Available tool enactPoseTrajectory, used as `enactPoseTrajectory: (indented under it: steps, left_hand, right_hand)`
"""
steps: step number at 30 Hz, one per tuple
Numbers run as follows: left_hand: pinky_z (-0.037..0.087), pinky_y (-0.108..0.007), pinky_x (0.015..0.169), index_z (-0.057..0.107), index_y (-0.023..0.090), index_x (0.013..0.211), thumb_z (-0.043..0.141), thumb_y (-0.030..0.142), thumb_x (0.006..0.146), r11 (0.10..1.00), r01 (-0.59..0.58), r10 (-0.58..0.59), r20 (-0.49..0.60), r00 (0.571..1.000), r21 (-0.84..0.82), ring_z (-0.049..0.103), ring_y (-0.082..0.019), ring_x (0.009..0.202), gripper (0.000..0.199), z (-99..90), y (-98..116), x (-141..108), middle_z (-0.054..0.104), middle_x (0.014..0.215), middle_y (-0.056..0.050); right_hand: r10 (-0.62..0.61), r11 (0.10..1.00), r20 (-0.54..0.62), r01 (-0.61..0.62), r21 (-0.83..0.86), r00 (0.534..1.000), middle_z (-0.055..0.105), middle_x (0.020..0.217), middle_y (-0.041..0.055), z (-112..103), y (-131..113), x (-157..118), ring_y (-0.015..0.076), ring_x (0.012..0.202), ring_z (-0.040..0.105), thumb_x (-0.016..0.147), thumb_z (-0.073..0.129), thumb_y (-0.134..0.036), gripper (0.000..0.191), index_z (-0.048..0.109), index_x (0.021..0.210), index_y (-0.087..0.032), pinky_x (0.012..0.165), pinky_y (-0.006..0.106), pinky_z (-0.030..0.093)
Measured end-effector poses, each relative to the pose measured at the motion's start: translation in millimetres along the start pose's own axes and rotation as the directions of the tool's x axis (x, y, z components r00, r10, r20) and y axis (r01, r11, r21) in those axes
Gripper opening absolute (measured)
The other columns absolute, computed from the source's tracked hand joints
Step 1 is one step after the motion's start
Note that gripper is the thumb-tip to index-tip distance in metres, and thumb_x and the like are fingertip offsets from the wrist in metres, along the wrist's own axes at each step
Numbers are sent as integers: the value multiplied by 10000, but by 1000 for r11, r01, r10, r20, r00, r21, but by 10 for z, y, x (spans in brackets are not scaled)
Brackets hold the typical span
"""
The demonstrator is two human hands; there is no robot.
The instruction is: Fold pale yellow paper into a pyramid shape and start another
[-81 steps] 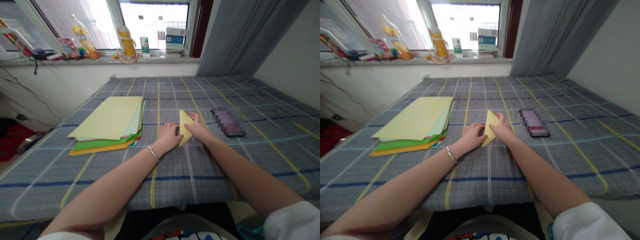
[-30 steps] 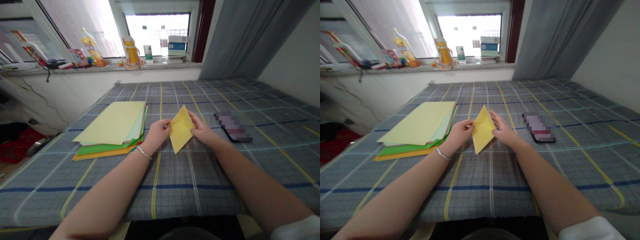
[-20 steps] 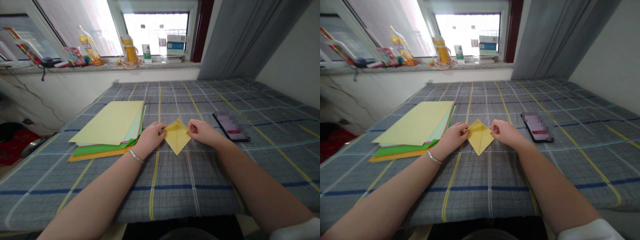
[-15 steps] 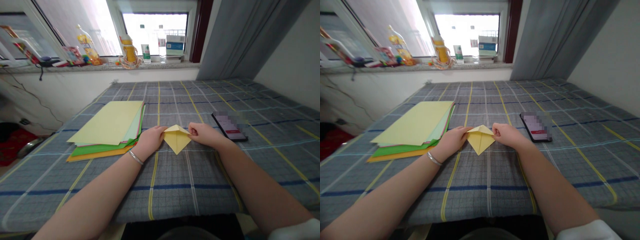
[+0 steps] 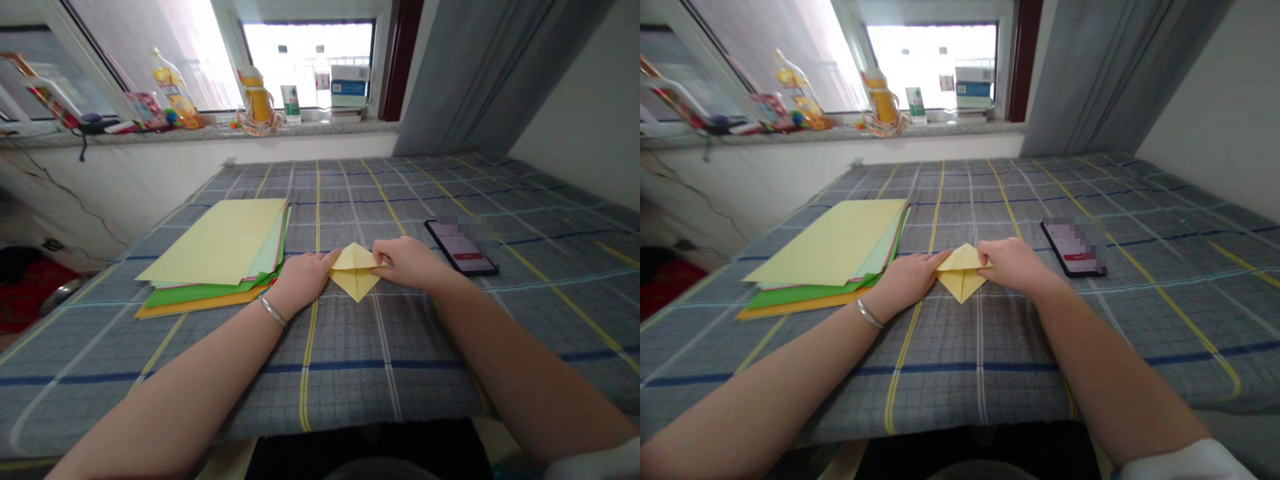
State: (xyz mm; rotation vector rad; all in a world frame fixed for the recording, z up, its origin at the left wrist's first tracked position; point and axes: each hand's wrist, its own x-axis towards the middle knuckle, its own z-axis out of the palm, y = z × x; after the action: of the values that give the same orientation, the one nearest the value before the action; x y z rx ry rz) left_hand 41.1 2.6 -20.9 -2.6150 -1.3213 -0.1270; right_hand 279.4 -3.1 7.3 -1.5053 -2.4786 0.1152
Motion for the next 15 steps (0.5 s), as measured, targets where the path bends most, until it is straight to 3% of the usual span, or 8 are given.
enactPoseTrajectory:
  steps: [3, 8, 15]
  left_hand:
    - [528, -318, 716, 396, 213, 1441, 399, 182, 969, 1000, 6, -7, 20, 1000, 27, 694, -232, 875, 473, -39, 10, 0, 721, 1016, -81]
    - [519, -326, 705, 392, 225, 1452, 400, 190, 976, 999, 26, -30, 92, 995, 41, 700, -232, 817, 477, -97, 9, -8, 721, 962, -101]
    - [520, -363, 683, 441, 241, 1429, 376, 184, 971, 998, 39, -44, 96, 994, 52, 688, -258, 806, 465, -107, 37, -28, 704, 956, -103]
  right_hand:
    - [-33, 997, -11, 33, -75, 999, 628, 723, -5, 8, -55, -6, 137, 627, 500, 818, 535, -237, 71, 528, 750, -218, 548, 277, 220]
    - [-149, 980, 169, 168, -107, 974, 678, 875, 34, 117, 52, 11, 156, 755, 565, 859, 477, -184, 146, 539, 729, -202, 582, 279, 266]
    - [-165, 970, 228, 199, -137, 959, 674, 880, 38, 136, 37, 15, 166, 760, 567, 864, 490, -169, 141, 583, 766, -212, 619, 283, 312]
